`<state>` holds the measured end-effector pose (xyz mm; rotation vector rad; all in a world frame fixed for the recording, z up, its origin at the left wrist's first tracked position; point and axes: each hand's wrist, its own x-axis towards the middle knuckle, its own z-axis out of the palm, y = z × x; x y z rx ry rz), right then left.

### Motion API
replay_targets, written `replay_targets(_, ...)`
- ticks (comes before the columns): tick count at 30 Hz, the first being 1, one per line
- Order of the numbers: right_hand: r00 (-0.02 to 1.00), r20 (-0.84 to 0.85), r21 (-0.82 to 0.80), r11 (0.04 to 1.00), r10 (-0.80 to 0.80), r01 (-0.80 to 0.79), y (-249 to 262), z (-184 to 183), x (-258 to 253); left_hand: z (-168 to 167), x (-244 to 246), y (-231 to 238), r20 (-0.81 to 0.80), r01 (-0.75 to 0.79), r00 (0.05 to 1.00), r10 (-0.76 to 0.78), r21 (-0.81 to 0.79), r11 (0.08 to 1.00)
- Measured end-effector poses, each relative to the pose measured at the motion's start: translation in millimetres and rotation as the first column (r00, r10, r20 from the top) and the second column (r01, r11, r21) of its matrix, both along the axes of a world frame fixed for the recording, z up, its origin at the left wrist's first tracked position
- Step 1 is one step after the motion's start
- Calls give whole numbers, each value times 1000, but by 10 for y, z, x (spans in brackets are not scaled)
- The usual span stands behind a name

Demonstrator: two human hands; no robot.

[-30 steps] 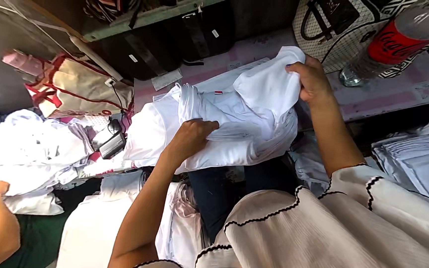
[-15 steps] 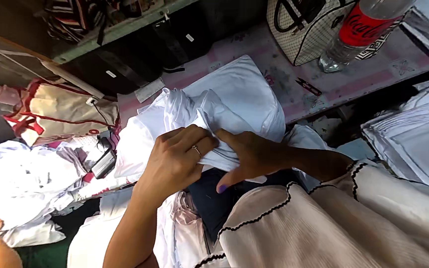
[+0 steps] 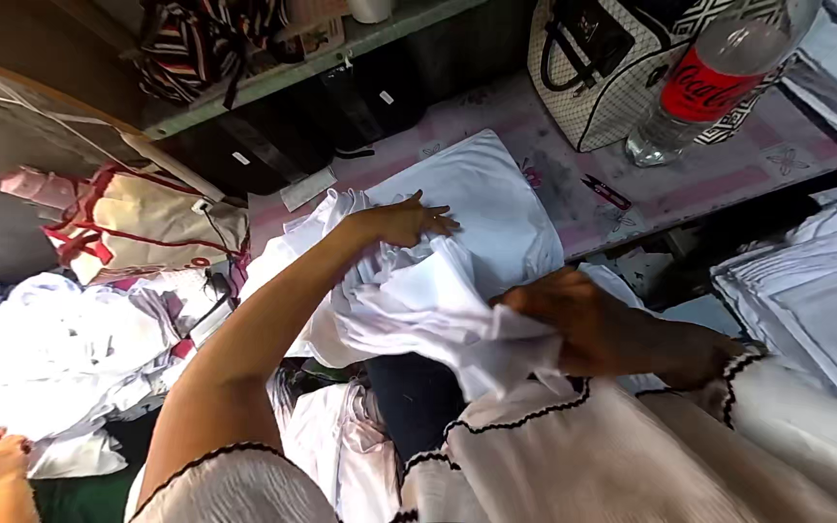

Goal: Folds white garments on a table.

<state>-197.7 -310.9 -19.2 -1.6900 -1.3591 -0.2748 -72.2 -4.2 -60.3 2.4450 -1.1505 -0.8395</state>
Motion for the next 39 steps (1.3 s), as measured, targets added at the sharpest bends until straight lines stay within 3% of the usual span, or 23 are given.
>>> replay_targets(4, 993, -92, -8, 997, -77, 76, -307, 92, 153, 254, 58, 219, -196, -31, 979, 52, 111, 993)
replay_targets(8, 989, -142, 27, 998, -49, 53, -425, 79, 251, 260, 19, 412, -229, -103, 967, 107, 27, 994)
replay_targets(10, 967, -225, 58, 989, -122, 138, -518, 65, 304, 328, -76, 365, -196, -181, 967, 160, -94, 979)
replay_targets(12, 877, -423, 107, 949, -227, 298, -605, 64, 450, 539, -113, 400, -252, -325, 932, 261, -263, 908)
replay_targets(14, 722, -640, 111, 897, -264, 427, -593, 111, 733, 699, -75, 414, -343, -455, 882, 324, -435, 777)
replay_targets(15, 623, -731, 85, 868, -280, 489, -565, 114, 919, 752, 3, 397, -378, -492, 862, 339, -457, 741)
replay_targets(17, 447, -836, -3, 817, -318, 576, -575, -7, 1353, 771, 261, 326, -379, -519, 843, 382, -389, 761)
replay_targets(18, 384, -860, -41, 797, -335, 602, -624, -133, 1554, 735, 401, 269, -323, -540, 837, 442, -352, 765)
replay_targets(20, 266, -905, -91, 761, -332, 642, -757, -485, 1918, 655, 696, 159, -99, -619, 766, 635, -378, 688)
replay_targets(23, -7, -934, -278, 713, -358, 643, -934, -1166, 2178, 418, 782, -162, 317, -649, 481, 817, -497, 575)
replay_targets(25, -120, -921, -364, 708, -371, 605, -992, -1435, 2246, 48, 475, -496, 446, -506, 515, 732, -531, 680)
replay_targets(27, -58, -917, -358, 748, -396, 559, -1014, -1434, 2249, -540, 22, -804, 503, -367, 641, 579, -461, 808)
replay_targets(29, 126, -866, -355, 774, -483, 524, -996, -1414, 2233, -1210, -287, -970, 509, -286, 740, 440, -354, 890)
replay_targets(31, 258, -748, -404, 728, -611, 554, -936, -1494, 2226, -1560, -352, -987, 465, -264, 816, 344, -230, 937)
replay_targets(33, 329, -627, -437, 669, -706, 602, -928, -1457, 2218, -1533, -179, -922, 430, -282, 832, 350, -215, 935)
replay_targets(34, 378, -588, -425, 671, -715, 608, -908, -1288, 2166, -1469, -58, -860, 462, -308, 790, 403, -269, 912)
replay_targets(37, 738, -373, -272, 827, -562, 492, -727, -531, 1713, -1007, 466, -617, 533, -363, 653, 539, -404, 840)
replay_targets(39, 941, -61, -175, 932, -333, 318, -482, -213, 1274, -549, 803, -430, 443, -294, 759, 477, -420, 858)
